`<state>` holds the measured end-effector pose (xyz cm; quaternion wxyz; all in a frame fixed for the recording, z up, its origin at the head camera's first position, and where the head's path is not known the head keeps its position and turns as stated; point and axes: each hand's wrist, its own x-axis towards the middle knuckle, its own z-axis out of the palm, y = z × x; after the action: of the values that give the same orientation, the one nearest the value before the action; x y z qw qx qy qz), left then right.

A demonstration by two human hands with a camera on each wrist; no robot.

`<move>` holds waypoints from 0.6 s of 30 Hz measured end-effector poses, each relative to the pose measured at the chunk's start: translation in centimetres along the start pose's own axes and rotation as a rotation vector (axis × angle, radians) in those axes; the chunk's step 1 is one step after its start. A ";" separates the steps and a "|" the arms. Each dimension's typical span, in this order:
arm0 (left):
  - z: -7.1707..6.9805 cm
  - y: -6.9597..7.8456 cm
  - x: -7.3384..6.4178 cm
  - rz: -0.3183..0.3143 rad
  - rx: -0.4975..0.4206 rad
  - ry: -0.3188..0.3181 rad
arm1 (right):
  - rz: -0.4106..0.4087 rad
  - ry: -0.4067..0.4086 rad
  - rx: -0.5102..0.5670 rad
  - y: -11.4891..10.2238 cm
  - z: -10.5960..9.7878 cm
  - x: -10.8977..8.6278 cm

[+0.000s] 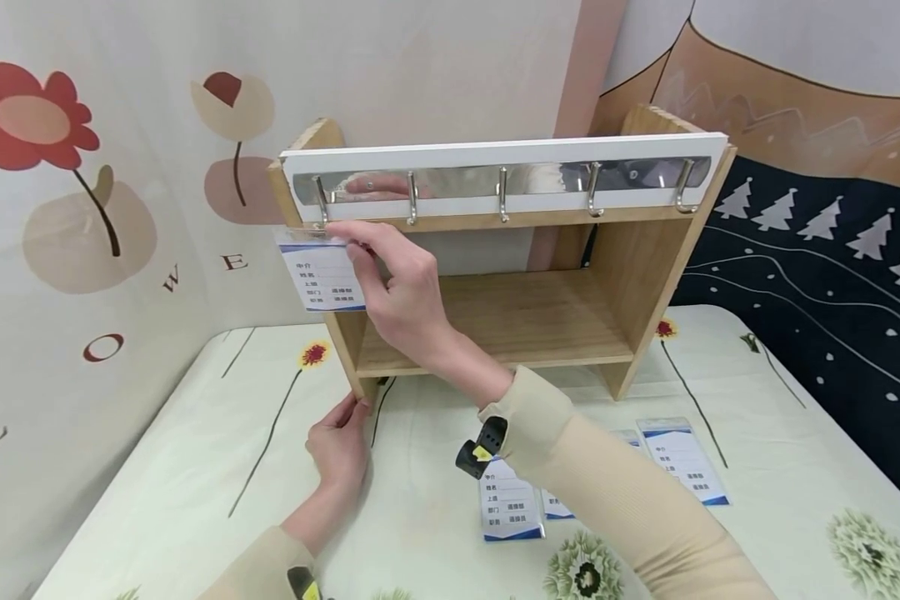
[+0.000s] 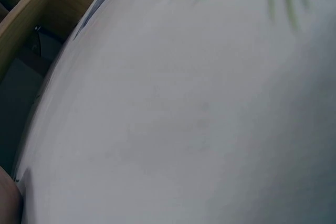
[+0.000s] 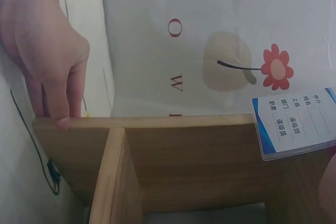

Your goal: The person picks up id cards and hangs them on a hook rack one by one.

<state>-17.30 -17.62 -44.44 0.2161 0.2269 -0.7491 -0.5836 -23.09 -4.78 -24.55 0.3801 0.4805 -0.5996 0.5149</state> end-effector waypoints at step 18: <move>0.0 0.0 -0.1 0.010 0.034 0.009 | -0.021 0.041 -0.072 -0.3 0.3 0.5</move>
<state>-17.24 -17.56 -44.46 0.2184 0.2296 -0.7590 -0.5688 -22.90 -5.17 -24.10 0.4147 0.4621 -0.6049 0.4986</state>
